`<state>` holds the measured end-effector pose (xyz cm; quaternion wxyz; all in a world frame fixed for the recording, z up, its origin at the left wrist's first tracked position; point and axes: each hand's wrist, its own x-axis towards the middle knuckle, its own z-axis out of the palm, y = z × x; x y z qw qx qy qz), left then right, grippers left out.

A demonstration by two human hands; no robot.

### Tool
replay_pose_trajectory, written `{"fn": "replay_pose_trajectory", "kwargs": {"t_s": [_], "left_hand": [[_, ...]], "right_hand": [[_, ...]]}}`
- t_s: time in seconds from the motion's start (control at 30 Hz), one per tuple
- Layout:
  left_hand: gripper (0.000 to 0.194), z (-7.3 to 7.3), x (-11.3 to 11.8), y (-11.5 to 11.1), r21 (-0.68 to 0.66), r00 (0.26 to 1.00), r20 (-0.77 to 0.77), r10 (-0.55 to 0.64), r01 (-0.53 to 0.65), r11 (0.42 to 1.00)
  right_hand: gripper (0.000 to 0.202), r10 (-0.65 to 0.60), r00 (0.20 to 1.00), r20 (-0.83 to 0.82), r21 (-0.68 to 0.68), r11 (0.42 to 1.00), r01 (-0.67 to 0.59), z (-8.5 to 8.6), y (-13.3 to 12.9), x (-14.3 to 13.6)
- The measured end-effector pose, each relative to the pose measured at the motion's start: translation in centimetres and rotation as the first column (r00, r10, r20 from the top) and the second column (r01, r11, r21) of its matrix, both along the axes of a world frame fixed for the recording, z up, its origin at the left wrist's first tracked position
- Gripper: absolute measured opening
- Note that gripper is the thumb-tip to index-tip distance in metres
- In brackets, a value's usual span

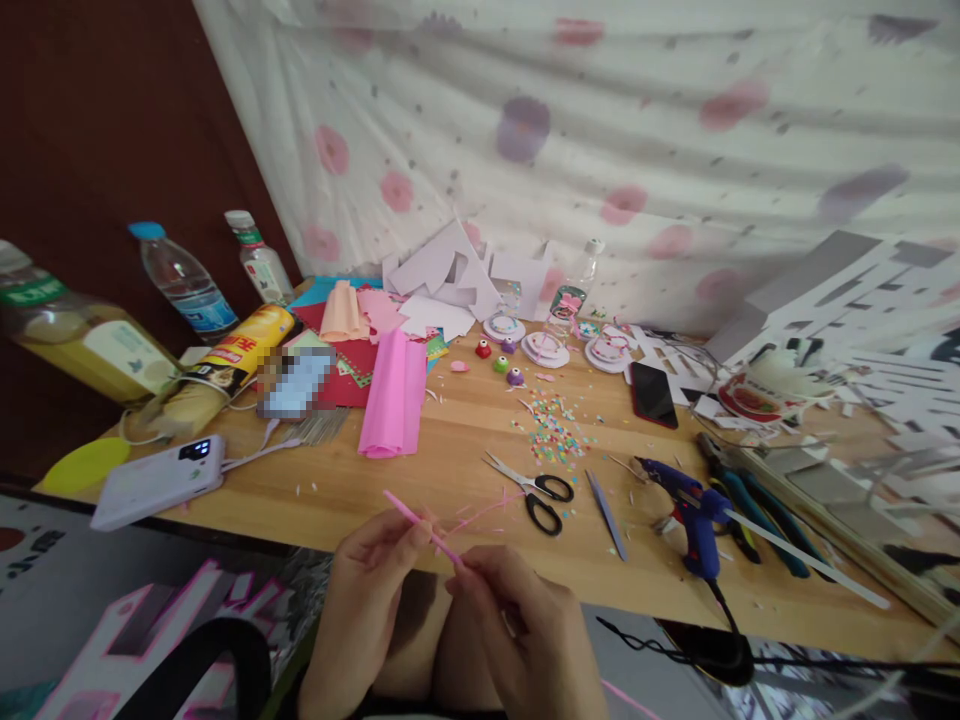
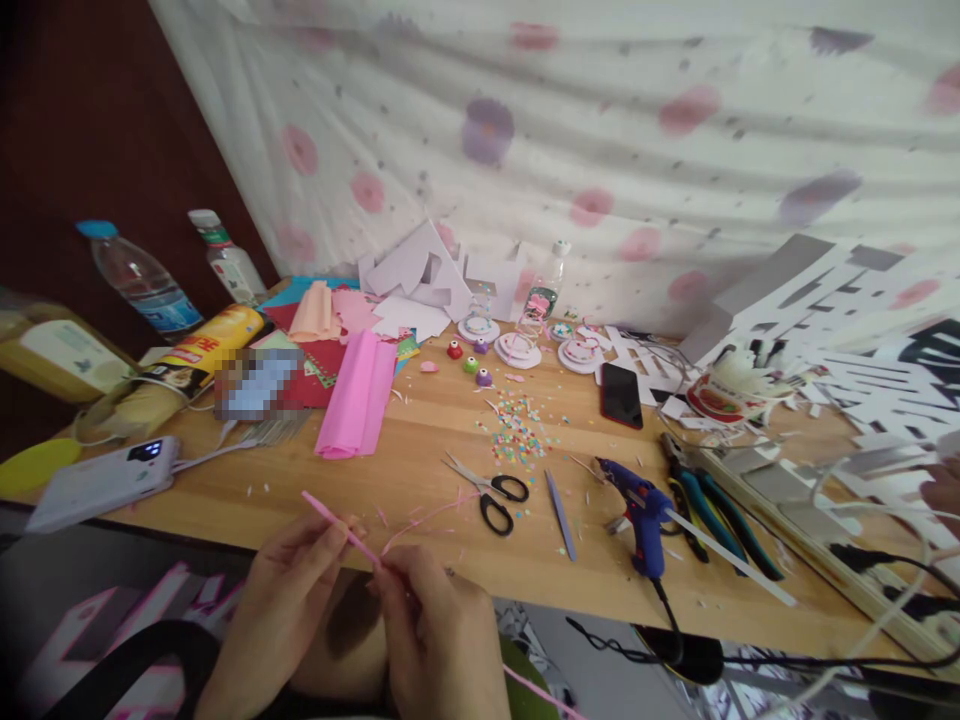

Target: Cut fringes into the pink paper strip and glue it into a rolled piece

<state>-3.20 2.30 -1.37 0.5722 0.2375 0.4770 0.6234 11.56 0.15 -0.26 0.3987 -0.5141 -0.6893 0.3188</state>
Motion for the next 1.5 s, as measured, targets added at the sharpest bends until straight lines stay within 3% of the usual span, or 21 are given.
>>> {"fn": "replay_pose_trajectory", "kwargs": {"t_s": [0.33,0.5,0.77,0.9,1.03,1.3,1.5], "left_hand": [[0.03,-0.1,-0.2,-0.1,-0.023,0.992,-0.118,0.037,-0.04,0.999],[0.031,-0.3,-0.5,0.0,-0.029,0.985,-0.173,-0.002,-0.003,1.0],[0.03,-0.7,-1.2,0.7,-0.026,0.994,-0.112,-0.02,0.017,1.0],[0.026,-0.7,-1.3,0.9,-0.042,0.999,-0.052,0.01,-0.012,0.999],[0.028,-0.8,-1.5,1.2,-0.059,0.999,-0.034,0.038,-0.04,0.997],[0.03,-0.6,-2.3,1.4,-0.052,0.988,-0.135,0.079,-0.087,0.995],[0.039,-0.2,-2.7,2.1,-0.084,0.975,-0.108,0.194,-0.204,0.975]], "right_hand": [[0.021,-0.03,1.0,0.008,0.07,0.997,0.029,-1.6,0.7,-0.3],[0.024,-0.02,0.999,0.027,0.019,1.0,0.019,-1.7,0.6,-0.1],[0.018,0.006,1.0,-0.008,-0.062,0.998,-0.007,-1.3,0.9,0.1],[0.02,0.061,0.998,0.009,-0.046,0.997,-0.061,-1.3,1.4,0.4],[0.023,0.0,1.0,0.025,-0.021,1.0,0.0,-1.7,1.5,0.5],[0.022,-0.012,1.0,0.029,0.0,1.0,0.012,-1.9,1.4,0.8],[0.024,-0.01,0.999,0.053,0.024,1.0,0.009,-2.1,1.1,1.1]]}}
